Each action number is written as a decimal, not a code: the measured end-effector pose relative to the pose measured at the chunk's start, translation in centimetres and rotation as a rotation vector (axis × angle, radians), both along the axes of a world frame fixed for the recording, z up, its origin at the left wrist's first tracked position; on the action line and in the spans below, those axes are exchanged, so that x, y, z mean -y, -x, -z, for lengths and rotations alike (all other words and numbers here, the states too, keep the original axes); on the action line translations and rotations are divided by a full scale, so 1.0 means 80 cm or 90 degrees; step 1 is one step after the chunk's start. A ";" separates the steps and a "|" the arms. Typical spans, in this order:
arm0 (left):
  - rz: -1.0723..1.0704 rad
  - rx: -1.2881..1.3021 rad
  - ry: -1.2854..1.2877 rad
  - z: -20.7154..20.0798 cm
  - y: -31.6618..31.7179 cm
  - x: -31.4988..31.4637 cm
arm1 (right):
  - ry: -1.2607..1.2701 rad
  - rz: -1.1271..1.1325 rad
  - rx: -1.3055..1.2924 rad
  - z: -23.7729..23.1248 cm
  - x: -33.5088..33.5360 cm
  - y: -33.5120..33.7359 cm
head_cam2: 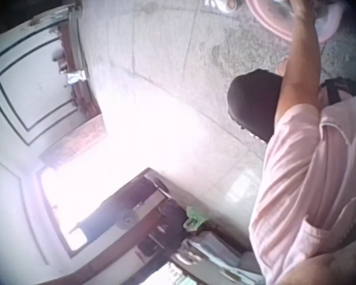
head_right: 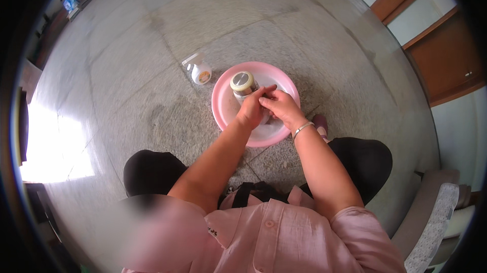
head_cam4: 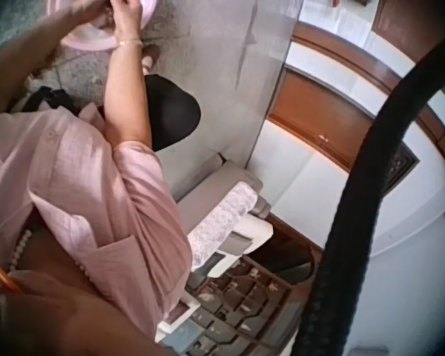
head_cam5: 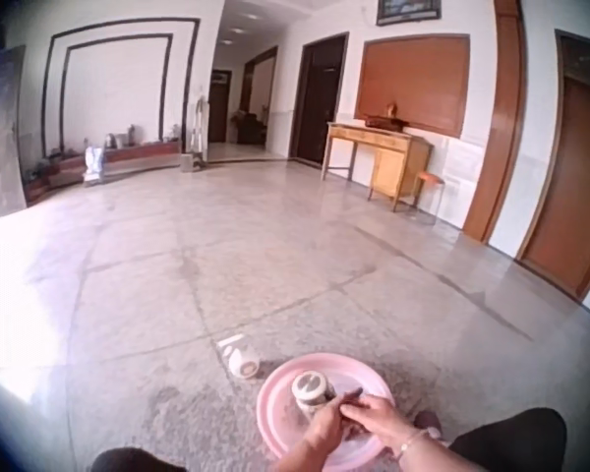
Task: The person washes a thermos and its detachable strap in a basin of soapy water by hand, then wipes the exterior of the thermos with a cloth.
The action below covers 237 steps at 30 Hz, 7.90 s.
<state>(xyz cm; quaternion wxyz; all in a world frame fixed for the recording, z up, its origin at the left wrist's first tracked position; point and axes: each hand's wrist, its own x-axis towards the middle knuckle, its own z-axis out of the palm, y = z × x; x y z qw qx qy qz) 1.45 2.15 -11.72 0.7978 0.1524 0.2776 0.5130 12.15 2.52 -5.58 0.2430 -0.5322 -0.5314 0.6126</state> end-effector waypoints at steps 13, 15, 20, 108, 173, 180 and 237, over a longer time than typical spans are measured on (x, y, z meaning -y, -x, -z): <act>-0.007 0.081 -0.027 -0.038 0.020 -0.006 | 0.238 -0.051 -0.162 -0.063 -0.031 -0.008; 0.011 0.038 -0.033 -0.016 0.019 -0.015 | 0.240 -0.109 -0.071 -0.059 -0.047 -0.012; 0.002 0.060 -0.002 -0.030 0.012 -0.011 | 0.175 -0.159 0.026 -0.053 -0.058 -0.016; -0.160 -0.102 0.180 0.063 0.012 -0.003 | 0.185 0.073 0.061 0.086 -0.035 0.036; -0.204 -0.319 0.087 0.010 0.023 0.009 | 0.185 0.046 0.007 0.055 0.024 0.009; -0.222 -0.273 0.061 -0.030 0.020 0.008 | 0.125 0.051 -0.084 0.011 -0.010 0.022; -0.240 -0.267 -0.105 -0.152 0.060 -0.046 | 0.101 -0.061 -0.075 -0.089 -0.027 0.021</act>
